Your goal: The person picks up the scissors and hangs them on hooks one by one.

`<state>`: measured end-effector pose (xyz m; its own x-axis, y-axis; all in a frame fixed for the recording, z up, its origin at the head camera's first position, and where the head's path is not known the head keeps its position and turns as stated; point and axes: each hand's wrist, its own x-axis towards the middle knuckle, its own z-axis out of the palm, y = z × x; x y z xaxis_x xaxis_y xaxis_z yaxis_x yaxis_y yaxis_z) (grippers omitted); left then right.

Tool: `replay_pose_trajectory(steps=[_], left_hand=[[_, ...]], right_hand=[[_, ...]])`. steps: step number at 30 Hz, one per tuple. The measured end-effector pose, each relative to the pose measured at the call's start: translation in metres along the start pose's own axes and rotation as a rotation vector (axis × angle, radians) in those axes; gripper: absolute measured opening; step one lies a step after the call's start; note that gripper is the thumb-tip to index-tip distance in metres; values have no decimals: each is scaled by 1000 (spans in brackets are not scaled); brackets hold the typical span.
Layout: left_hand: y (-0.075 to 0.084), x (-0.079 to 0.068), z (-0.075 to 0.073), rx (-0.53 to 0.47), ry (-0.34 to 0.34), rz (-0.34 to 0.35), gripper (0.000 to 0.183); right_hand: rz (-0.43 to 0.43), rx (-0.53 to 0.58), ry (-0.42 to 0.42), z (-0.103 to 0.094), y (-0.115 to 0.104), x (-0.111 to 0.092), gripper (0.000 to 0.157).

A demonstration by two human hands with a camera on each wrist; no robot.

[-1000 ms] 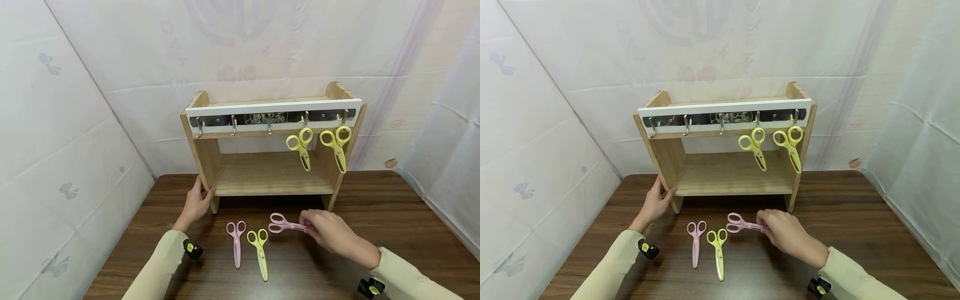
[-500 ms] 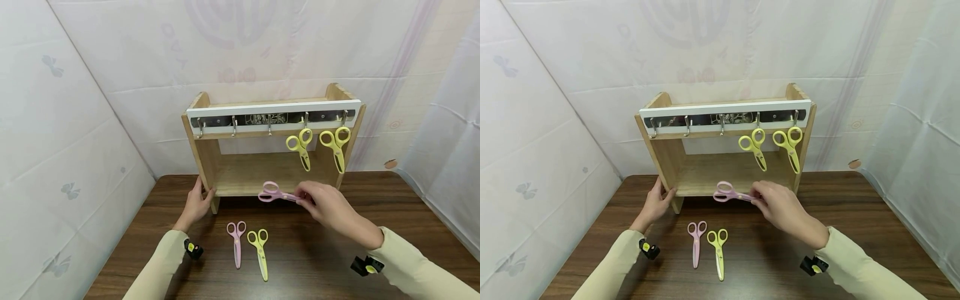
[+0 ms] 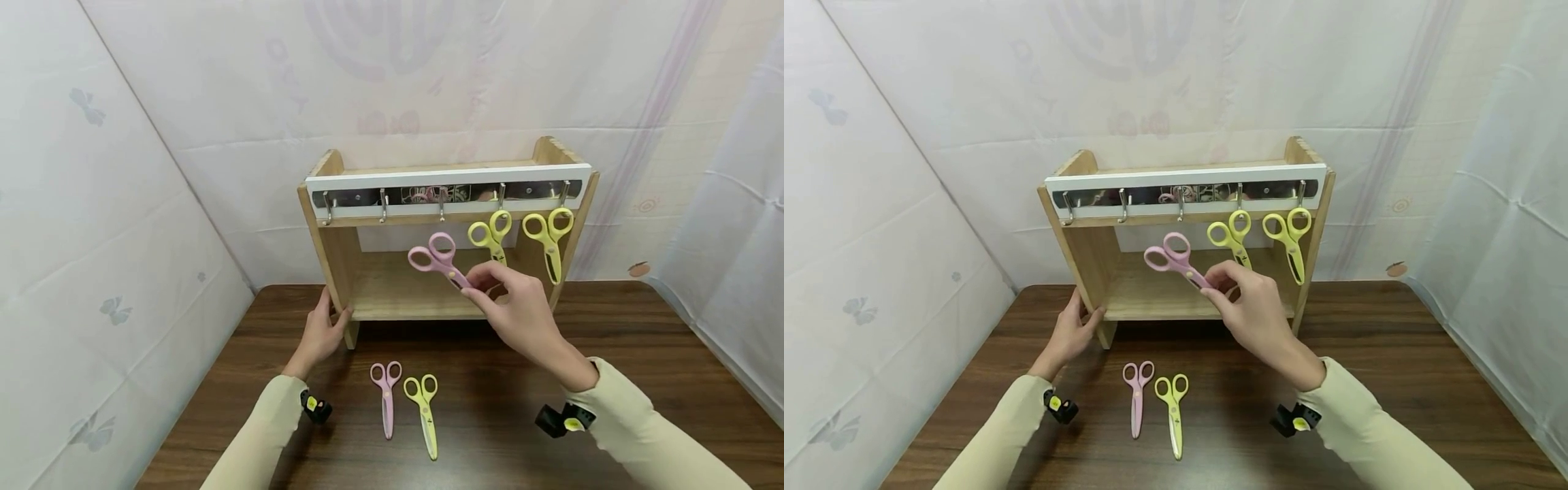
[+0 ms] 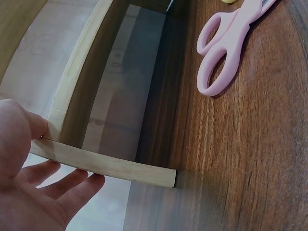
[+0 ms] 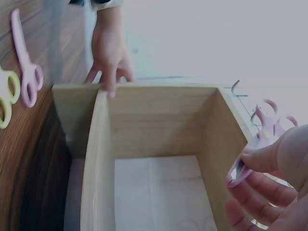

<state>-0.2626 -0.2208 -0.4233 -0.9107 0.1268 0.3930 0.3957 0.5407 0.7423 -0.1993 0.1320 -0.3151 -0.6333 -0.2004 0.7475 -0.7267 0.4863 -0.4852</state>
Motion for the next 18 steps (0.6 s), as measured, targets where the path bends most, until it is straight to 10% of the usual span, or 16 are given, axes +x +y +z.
replay_pose_trajectory(steps=[18], left_hand=[[-2, 1, -1, 4, 1, 5, 64]], right_hand=[[147, 130, 128, 28, -10, 12, 16]])
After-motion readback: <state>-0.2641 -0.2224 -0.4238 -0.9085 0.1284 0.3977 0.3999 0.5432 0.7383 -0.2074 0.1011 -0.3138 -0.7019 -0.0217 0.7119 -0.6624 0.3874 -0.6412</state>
